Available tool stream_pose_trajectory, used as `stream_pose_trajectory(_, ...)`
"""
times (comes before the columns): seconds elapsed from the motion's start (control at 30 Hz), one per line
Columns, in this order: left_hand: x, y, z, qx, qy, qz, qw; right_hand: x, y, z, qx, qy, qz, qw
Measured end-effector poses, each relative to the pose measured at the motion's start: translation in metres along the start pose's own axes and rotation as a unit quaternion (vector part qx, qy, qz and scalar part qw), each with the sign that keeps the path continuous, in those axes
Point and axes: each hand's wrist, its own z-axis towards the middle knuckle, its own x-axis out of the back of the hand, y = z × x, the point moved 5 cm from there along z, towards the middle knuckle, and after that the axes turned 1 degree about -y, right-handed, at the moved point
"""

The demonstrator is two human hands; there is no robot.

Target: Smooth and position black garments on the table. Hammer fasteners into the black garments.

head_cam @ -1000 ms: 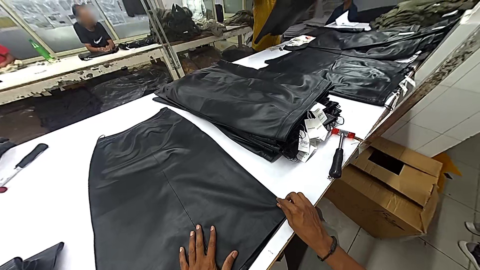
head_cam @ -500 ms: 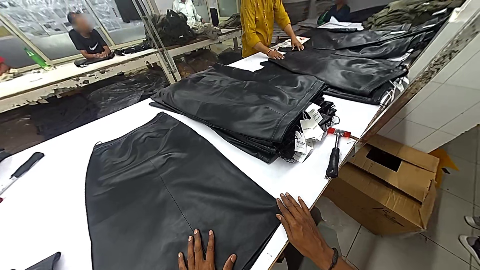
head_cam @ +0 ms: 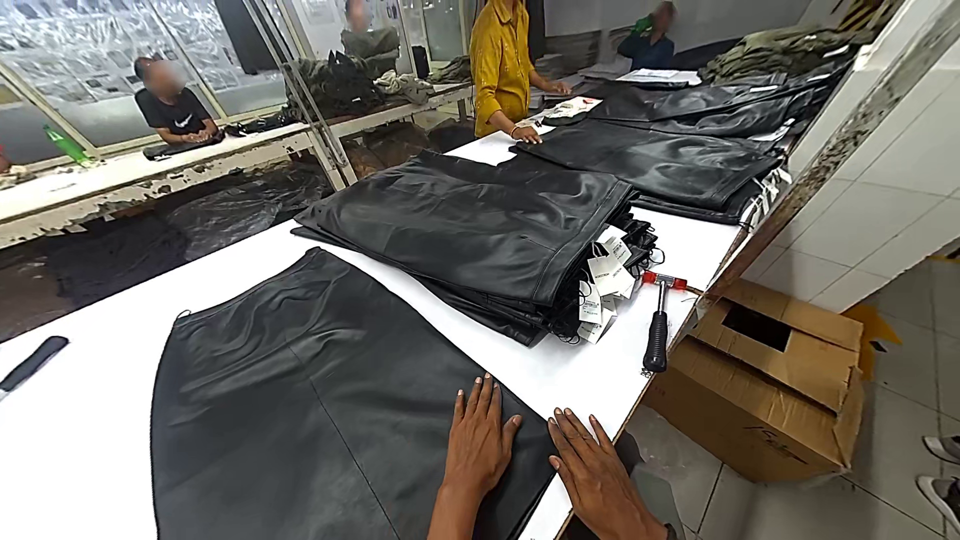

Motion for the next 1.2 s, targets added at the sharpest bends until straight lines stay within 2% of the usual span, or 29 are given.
stream_pose_trajectory(0.2, -0.011, 0.004, 0.004, 0.023, 0.015, 0.046, 0.999, 0.003, -0.003, -0.005, -0.023, -0.036, -0.028, 0.999)
stream_pose_trajectory(0.37, -0.008, 0.006, 0.004, 0.032, 0.020, 0.054, 0.998, 0.012, -0.004, -0.011, -0.029, -0.031, 0.000, 0.999)
stream_pose_trajectory(0.57, -0.008, 0.007, 0.006, 0.031, 0.022, 0.059, 0.998, 0.011, 0.002, -0.026, -0.021, -0.034, -0.046, 0.998)
stream_pose_trajectory(0.87, -0.012, 0.001, 0.001, 0.002, 0.098, 0.050, 0.994, 0.024, -0.005, -0.014, -0.026, -0.060, -0.027, 0.998)
stream_pose_trajectory(0.97, -0.013, -0.001, 0.001, -0.001, 0.098, 0.049, 0.994, 0.051, 0.035, 0.022, -0.087, -0.013, 0.047, 0.995)
stream_pose_trajectory(1.07, -0.012, 0.001, 0.002, 0.003, 0.094, 0.052, 0.994, 0.085, 0.117, 0.071, -0.209, 0.072, -0.028, 0.975)
stream_pose_trajectory(1.2, -0.010, 0.003, 0.002, 0.018, 0.057, 0.060, 0.996, 0.089, 0.210, 0.098, -0.396, -0.005, -0.025, 0.918)
